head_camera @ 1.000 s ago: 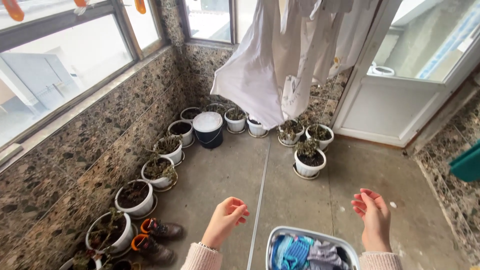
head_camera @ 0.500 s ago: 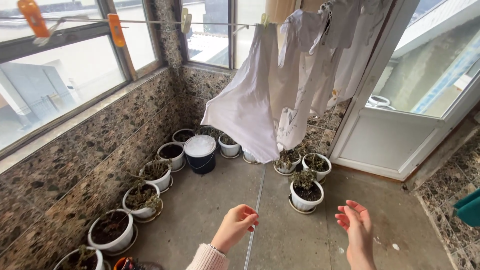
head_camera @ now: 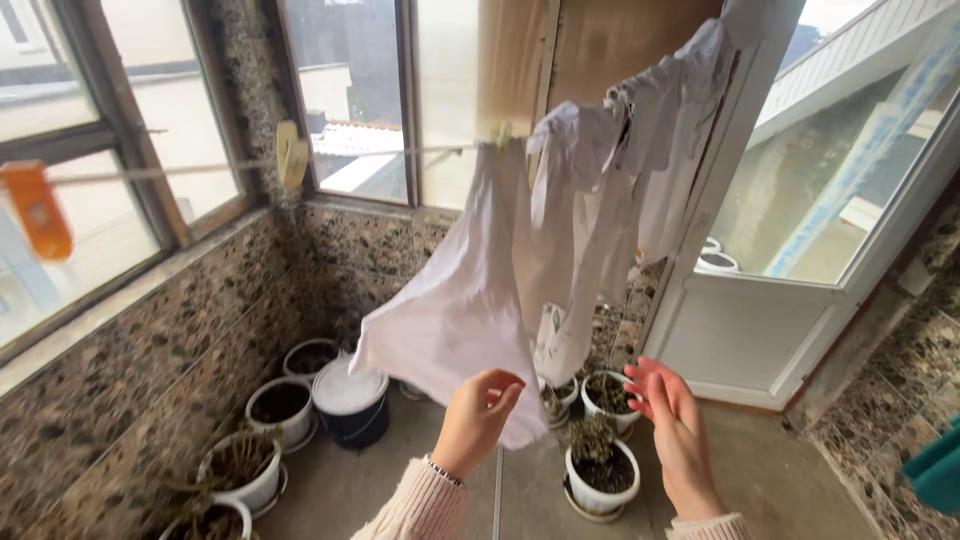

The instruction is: Hanging wet laundry on a clothesline using clothespins on a balcony.

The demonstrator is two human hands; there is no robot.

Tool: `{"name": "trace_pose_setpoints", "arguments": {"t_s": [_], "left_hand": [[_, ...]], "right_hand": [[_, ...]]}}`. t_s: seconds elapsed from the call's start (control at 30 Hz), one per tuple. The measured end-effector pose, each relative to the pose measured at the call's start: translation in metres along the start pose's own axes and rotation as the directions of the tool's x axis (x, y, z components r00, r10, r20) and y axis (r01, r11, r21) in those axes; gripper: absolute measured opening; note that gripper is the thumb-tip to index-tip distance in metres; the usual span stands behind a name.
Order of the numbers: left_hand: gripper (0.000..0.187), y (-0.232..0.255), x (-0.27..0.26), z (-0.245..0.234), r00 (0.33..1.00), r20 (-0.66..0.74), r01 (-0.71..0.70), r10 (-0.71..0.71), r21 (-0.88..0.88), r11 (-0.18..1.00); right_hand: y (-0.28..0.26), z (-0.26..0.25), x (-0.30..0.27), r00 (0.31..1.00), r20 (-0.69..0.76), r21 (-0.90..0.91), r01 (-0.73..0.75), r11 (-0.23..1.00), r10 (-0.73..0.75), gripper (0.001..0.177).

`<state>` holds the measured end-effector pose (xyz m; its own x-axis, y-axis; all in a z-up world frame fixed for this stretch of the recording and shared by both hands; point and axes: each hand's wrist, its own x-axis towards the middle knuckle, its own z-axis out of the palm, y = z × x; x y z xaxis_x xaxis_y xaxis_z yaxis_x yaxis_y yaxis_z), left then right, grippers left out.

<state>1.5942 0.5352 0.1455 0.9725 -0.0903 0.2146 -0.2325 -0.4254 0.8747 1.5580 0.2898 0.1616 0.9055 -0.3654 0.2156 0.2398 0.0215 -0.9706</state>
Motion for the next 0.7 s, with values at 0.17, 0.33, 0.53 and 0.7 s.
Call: {"name": "trace_pose_setpoints", "arguments": {"t_s": [0.17, 0.33, 0.53, 0.7], "left_hand": [[0.031, 0.035, 0.093, -0.044, 0.965, -0.196, -0.167, 0.175, 0.054, 0.984], [0.062, 0.042, 0.158, -0.066, 0.86, -0.391, -0.286, 0.327, 0.16, 0.945], [0.063, 0.011, 0.206, -0.041, 0.79, -0.393, -0.303, 0.47, 0.416, 0.857], [0.016, 0.003, 0.196, -0.04, 0.804, -0.379, -0.333, 0.458, 0.35, 0.875]], "right_hand": [[-0.046, 0.096, 0.086, 0.948, 0.108, -0.02, 0.304, 0.952, -0.3, 0.039], [-0.075, 0.172, 0.159, 0.84, 0.188, -0.012, 0.52, 0.854, -0.509, 0.044], [-0.127, 0.219, 0.225, 0.757, 0.333, -0.006, 0.598, 0.801, -0.563, 0.045], [-0.134, 0.225, 0.268, 0.564, 0.621, 0.056, 0.661, 0.748, -0.545, 0.049]]}}
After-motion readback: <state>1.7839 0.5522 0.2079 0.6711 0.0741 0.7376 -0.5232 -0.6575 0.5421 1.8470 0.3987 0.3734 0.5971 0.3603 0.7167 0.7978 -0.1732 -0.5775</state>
